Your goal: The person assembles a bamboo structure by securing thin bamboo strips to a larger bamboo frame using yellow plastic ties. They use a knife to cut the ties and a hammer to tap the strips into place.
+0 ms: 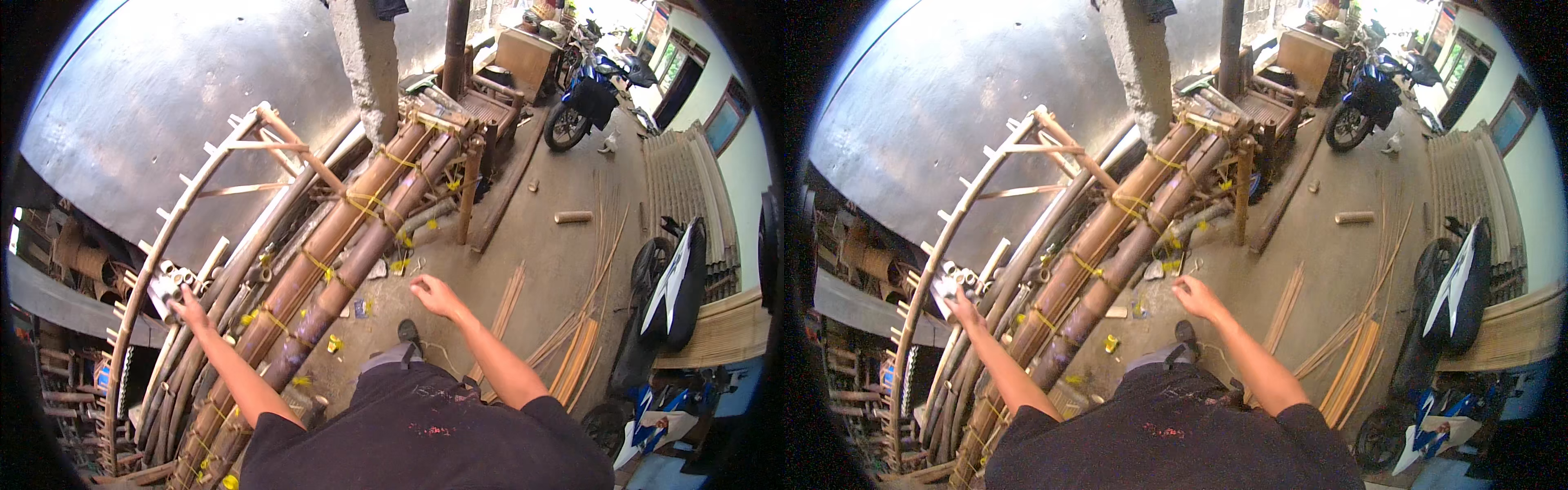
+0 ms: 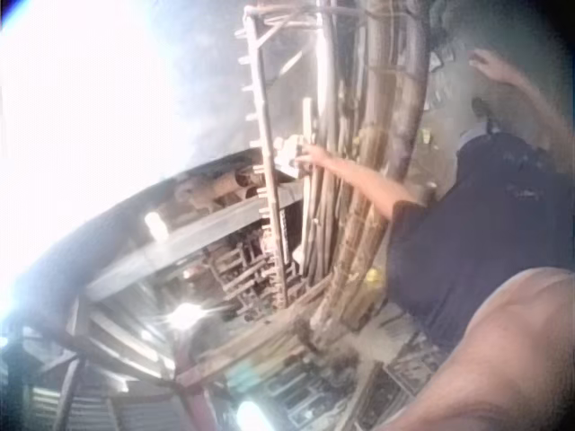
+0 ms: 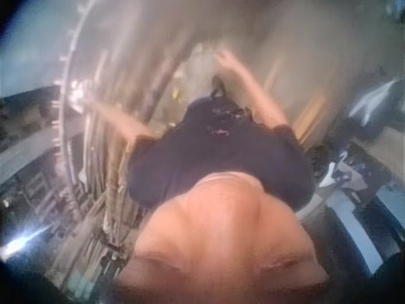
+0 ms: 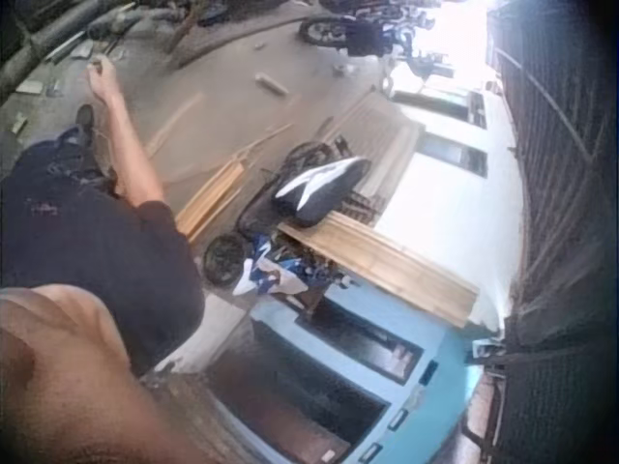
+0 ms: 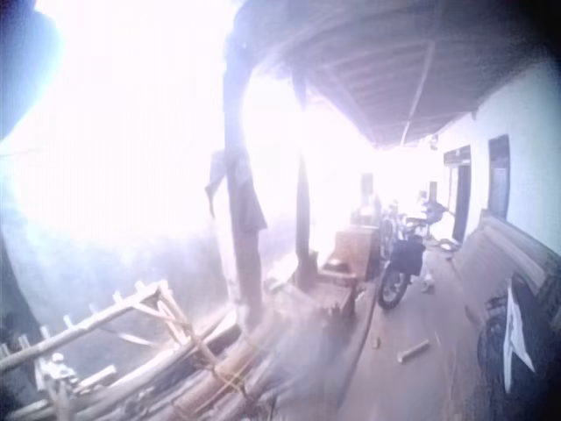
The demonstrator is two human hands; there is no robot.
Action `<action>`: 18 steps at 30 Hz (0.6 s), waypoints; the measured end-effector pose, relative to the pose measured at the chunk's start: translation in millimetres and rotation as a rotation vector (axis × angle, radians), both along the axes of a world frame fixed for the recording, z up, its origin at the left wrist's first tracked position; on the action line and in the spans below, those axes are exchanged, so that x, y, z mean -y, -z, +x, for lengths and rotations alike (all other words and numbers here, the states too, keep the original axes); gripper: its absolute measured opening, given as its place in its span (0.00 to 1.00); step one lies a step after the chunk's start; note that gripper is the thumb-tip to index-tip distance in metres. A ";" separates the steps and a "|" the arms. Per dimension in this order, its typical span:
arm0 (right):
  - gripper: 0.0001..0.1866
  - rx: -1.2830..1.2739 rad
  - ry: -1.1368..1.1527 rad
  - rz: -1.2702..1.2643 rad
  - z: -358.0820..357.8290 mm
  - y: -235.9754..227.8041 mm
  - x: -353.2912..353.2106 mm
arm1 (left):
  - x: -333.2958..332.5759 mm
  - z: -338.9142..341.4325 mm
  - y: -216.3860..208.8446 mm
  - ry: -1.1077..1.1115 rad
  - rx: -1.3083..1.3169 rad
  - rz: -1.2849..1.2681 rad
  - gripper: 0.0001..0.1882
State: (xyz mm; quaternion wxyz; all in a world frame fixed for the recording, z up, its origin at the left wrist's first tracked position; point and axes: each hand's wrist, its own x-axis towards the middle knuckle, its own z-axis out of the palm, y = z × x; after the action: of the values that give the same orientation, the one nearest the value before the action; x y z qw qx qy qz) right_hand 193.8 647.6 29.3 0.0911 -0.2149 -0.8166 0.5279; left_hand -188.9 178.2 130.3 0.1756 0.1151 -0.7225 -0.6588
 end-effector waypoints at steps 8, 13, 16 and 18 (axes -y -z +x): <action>0.18 -0.080 0.081 0.610 -174.4 -38.9 -95.1 | -223.1 28.6 -24.0 0.584 0.265 0.076 0.25; 0.16 0.000 -0.344 0.343 -224.3 -62.3 -123.9 | -234.2 43.3 -23.2 0.788 0.177 -0.080 0.22; 0.21 -0.108 -0.581 0.069 -263.9 -125.8 -129.5 | -247.5 67.2 -43.9 0.811 0.334 -0.010 0.21; 0.22 -0.318 -0.587 -0.030 -308.2 -143.5 -140.0 | -287.2 79.3 -55.0 0.891 0.335 0.005 0.21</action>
State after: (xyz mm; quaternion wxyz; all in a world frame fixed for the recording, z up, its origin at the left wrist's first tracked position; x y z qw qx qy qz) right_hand -114.4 787.6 172.8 0.0583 0.1134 -0.8113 0.5706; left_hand -109.6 465.4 185.2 -0.2434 -0.1009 -0.7184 -0.6438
